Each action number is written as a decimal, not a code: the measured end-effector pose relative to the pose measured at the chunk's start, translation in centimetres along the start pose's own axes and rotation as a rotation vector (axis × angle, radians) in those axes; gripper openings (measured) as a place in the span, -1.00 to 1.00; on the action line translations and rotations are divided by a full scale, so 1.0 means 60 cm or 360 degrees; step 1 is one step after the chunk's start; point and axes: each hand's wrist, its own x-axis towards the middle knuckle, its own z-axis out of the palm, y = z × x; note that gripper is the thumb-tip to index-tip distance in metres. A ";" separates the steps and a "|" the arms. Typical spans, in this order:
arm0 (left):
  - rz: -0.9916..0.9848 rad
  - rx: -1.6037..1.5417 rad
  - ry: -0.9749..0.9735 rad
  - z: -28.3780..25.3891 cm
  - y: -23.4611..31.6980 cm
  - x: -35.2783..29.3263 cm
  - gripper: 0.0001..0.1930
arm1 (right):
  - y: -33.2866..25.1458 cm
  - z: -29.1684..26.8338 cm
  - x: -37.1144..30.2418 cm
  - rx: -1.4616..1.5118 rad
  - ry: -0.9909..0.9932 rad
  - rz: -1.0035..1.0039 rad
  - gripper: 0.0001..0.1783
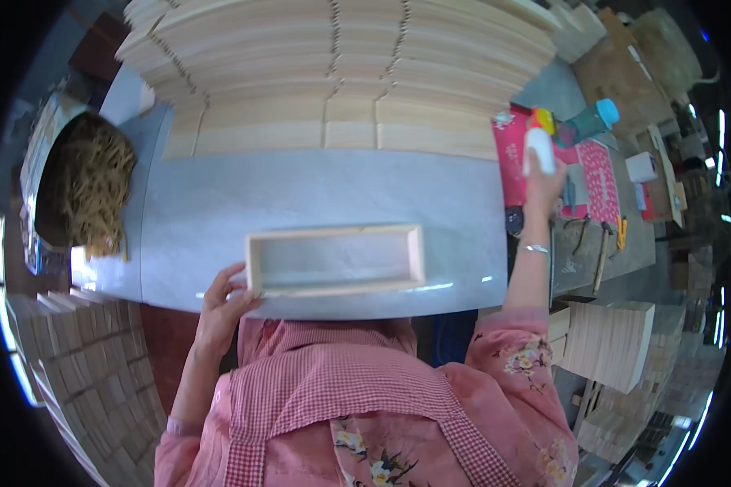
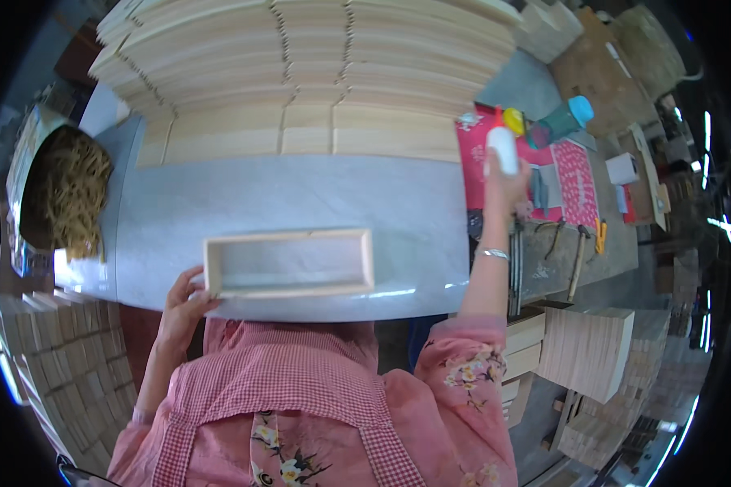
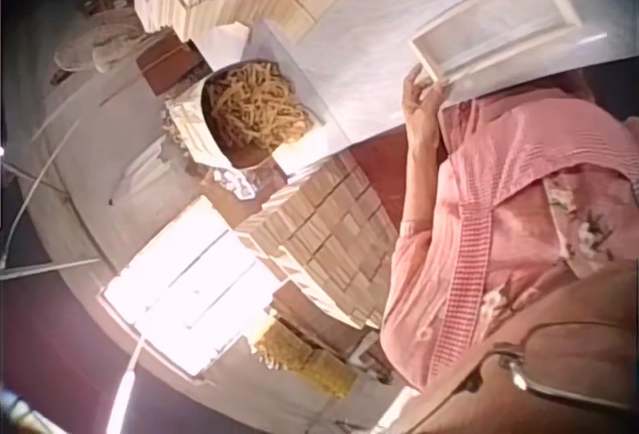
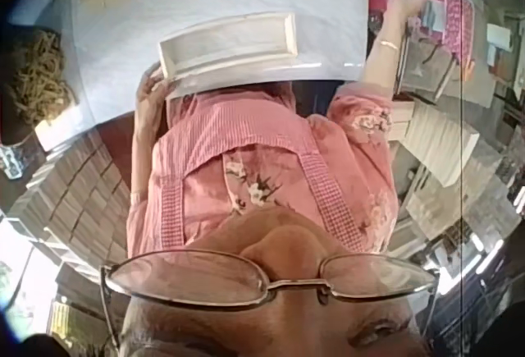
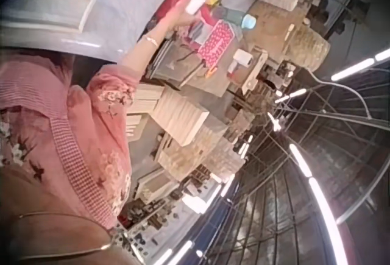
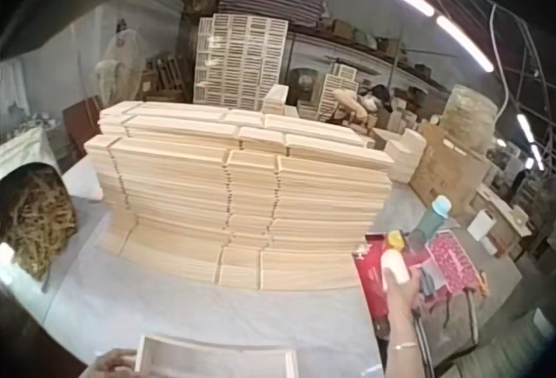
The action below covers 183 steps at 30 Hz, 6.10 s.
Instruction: Assemble wooden boxes by gluing and nailing together pre-cut wooden planks.
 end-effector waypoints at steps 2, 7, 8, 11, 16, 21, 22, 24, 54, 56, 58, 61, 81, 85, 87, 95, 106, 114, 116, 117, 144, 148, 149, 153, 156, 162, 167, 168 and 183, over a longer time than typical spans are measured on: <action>0.0081 0.0173 0.0075 0.023 0.008 0.005 -0.44 | -0.030 -0.048 -0.035 0.0392 0.0004 -0.0073 -0.32; 0.0338 0.0206 0.0087 0.074 0.003 0.054 -0.60 | -0.112 -0.114 -0.212 0.1002 -0.0229 -0.0043 -0.40; 0.0361 0.0313 0.0149 0.083 -0.002 0.061 -0.61 | -0.124 -0.112 -0.249 0.0993 -0.0302 -0.0054 -0.41; 0.0939 0.0984 0.0320 0.096 -0.035 0.069 -0.58 | -0.111 -0.103 -0.346 0.0871 -0.0793 -0.0227 -0.37; 0.1363 0.1273 0.0562 0.076 -0.075 0.096 -0.57 | -0.168 -0.083 -0.470 0.0918 -0.1170 -0.0697 -0.31; 0.1446 0.1272 0.0618 0.077 -0.084 0.101 -0.59 | -0.198 -0.071 -0.509 0.1039 -0.1327 -0.0585 -0.29; 0.1444 0.1269 0.0622 0.076 -0.084 0.102 -0.59 | -0.200 -0.069 -0.509 0.1036 -0.1331 -0.0588 -0.29; 0.1462 0.1278 0.0633 0.077 -0.085 0.102 -0.59 | -0.203 -0.063 -0.508 0.0985 -0.1315 -0.0702 -0.29; 0.1428 0.1302 0.0597 0.079 -0.082 0.100 -0.56 | -0.244 0.008 -0.450 0.0732 -0.0880 -0.1052 -0.36; 0.1424 0.1301 0.0589 0.080 -0.080 0.098 -0.57 | -0.235 -0.004 -0.444 0.0695 -0.0871 -0.1023 -0.36; 0.1430 0.1289 0.0582 0.080 -0.082 0.099 -0.57 | -0.223 -0.016 -0.435 0.0660 -0.0826 -0.1031 -0.36; 0.1439 0.1265 0.0581 0.079 -0.083 0.101 -0.58 | -0.205 -0.037 -0.423 0.0571 -0.0709 -0.1055 -0.36; 0.1402 0.1312 0.0588 0.088 -0.075 0.093 -0.60 | -0.093 -0.171 -0.353 0.0225 -0.0319 -0.0875 -0.37; 0.1416 0.1313 0.0589 0.086 -0.076 0.095 -0.60 | -0.083 -0.186 -0.347 0.0203 -0.0292 -0.0781 -0.37; 0.1422 0.1314 0.0587 0.086 -0.076 0.096 -0.60 | -0.078 -0.192 -0.345 0.0196 -0.0281 -0.0749 -0.37; 0.1444 0.1316 0.0604 0.089 -0.078 0.095 -0.62 | -0.064 -0.208 -0.345 0.0163 -0.0231 -0.0768 -0.39; 0.1489 0.1319 0.0609 0.084 -0.081 0.103 -0.62 | -0.063 -0.280 -0.403 0.0134 -0.0333 -0.0596 -0.41; 0.1473 0.1347 0.0707 0.076 -0.086 0.109 -0.61 | -0.098 -0.257 -0.459 0.0406 -0.0521 -0.0489 -0.37; 0.1477 0.1320 0.0642 0.081 -0.084 0.108 -0.60 | -0.125 -0.231 -0.487 0.0585 -0.0640 -0.0355 -0.36; 0.1461 0.1325 0.0675 0.082 -0.084 0.106 -0.60 | -0.138 -0.209 -0.501 0.0662 -0.0749 -0.0427 -0.35; 0.1484 0.1279 0.0661 0.082 -0.087 0.105 -0.62 | -0.148 -0.193 -0.507 0.0481 -0.0670 -0.0704 -0.42; 0.1476 0.1275 0.0650 0.081 -0.089 0.106 -0.62 | -0.128 -0.225 -0.496 0.0374 -0.0571 -0.0624 -0.43; 0.1484 0.1283 0.0653 0.080 -0.089 0.106 -0.63 | -0.123 -0.232 -0.494 0.0339 -0.0539 -0.0604 -0.43; 0.1499 0.1299 0.0639 0.080 -0.087 0.104 -0.63 | -0.104 -0.256 -0.483 0.0237 -0.0429 -0.0549 -0.43; 0.1471 0.1320 0.0636 0.084 -0.084 0.097 -0.63 | -0.084 -0.272 -0.474 0.0177 -0.0337 -0.0520 -0.42; 0.1478 0.1335 0.0629 0.082 -0.087 0.100 -0.64 | -0.064 -0.287 -0.459 0.0107 -0.0245 -0.0440 -0.43; 0.1457 0.1366 0.0625 0.090 -0.076 0.100 -0.65 | -0.058 -0.296 -0.447 0.0142 -0.0217 -0.0347 -0.44; 0.1453 0.1356 0.0621 0.090 -0.074 0.097 -0.66 | -0.055 -0.299 -0.451 0.0175 -0.0230 -0.0294 -0.45; 0.1365 0.1476 0.0577 0.085 -0.075 0.090 -0.68 | -0.009 -0.036 -0.022 0.0069 -0.0001 -0.0302 -0.47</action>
